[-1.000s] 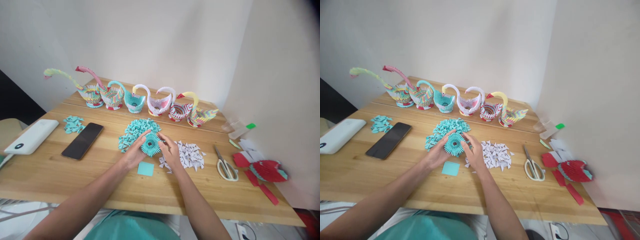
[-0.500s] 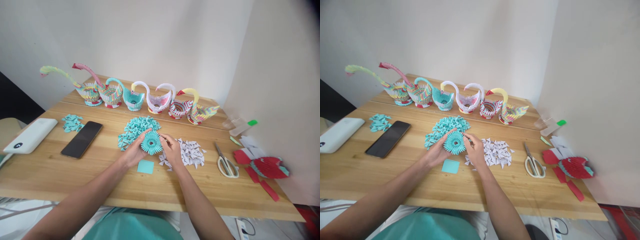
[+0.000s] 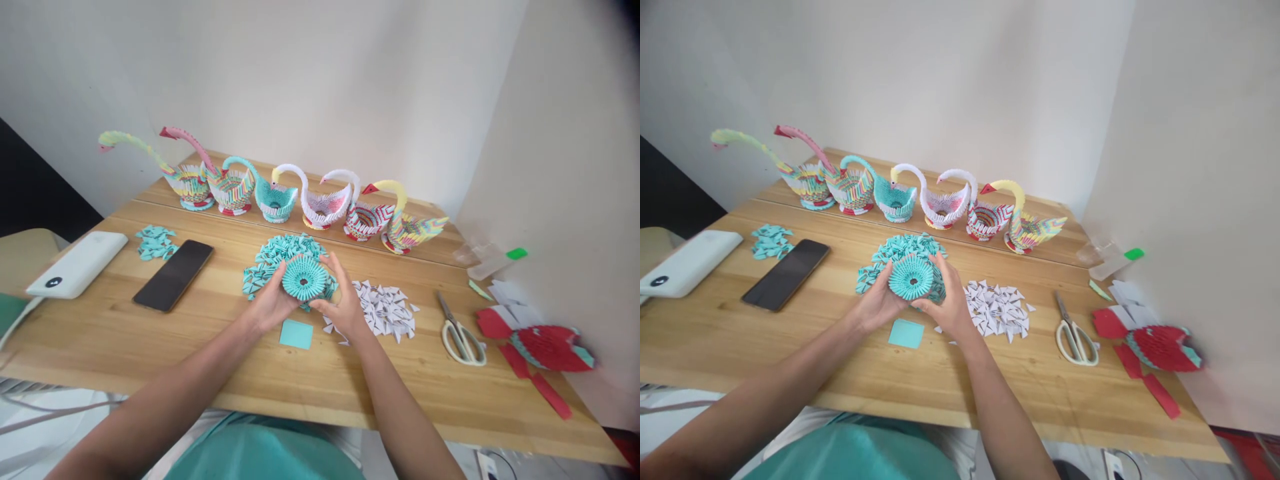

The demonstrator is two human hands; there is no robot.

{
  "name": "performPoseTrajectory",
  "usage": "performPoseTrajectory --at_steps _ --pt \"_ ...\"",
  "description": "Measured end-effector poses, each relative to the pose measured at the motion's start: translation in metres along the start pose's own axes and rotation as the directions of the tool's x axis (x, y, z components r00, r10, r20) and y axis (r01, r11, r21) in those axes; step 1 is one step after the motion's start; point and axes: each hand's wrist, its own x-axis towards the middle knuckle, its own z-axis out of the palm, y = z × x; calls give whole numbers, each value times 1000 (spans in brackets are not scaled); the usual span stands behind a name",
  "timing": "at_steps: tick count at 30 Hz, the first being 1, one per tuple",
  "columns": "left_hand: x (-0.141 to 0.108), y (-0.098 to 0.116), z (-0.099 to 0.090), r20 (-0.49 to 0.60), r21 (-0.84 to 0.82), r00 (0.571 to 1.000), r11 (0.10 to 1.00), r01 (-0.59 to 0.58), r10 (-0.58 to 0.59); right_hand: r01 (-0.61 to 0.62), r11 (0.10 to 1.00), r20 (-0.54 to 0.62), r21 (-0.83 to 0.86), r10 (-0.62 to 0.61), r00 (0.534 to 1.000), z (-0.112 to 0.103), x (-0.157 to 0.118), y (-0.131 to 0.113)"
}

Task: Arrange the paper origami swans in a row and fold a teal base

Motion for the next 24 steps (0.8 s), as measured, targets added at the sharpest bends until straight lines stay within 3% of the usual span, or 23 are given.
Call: performPoseTrajectory --at_steps 6,11,15,18,21,24 --pt "-3 -1 2 44 21 998 999 -35 34 -15 986 59 -163 25 998 5 2 -1" --pt "-5 -5 -2 151 114 986 990 -86 69 -138 990 9 -20 138 990 4 1 2" --pt "-2 -6 -11 161 155 983 981 -118 93 -188 976 -96 111 199 975 -27 15 21" --pt "-1 -4 -13 141 174 984 976 -130 106 -250 968 -213 18 248 945 -60 32 45" --pt "-1 -3 -11 125 170 984 974 -150 130 -330 939 -160 -103 312 937 -77 41 69" --pt "-2 -1 -8 108 159 984 975 -157 141 -328 924 -37 -195 327 944 -80 38 83"
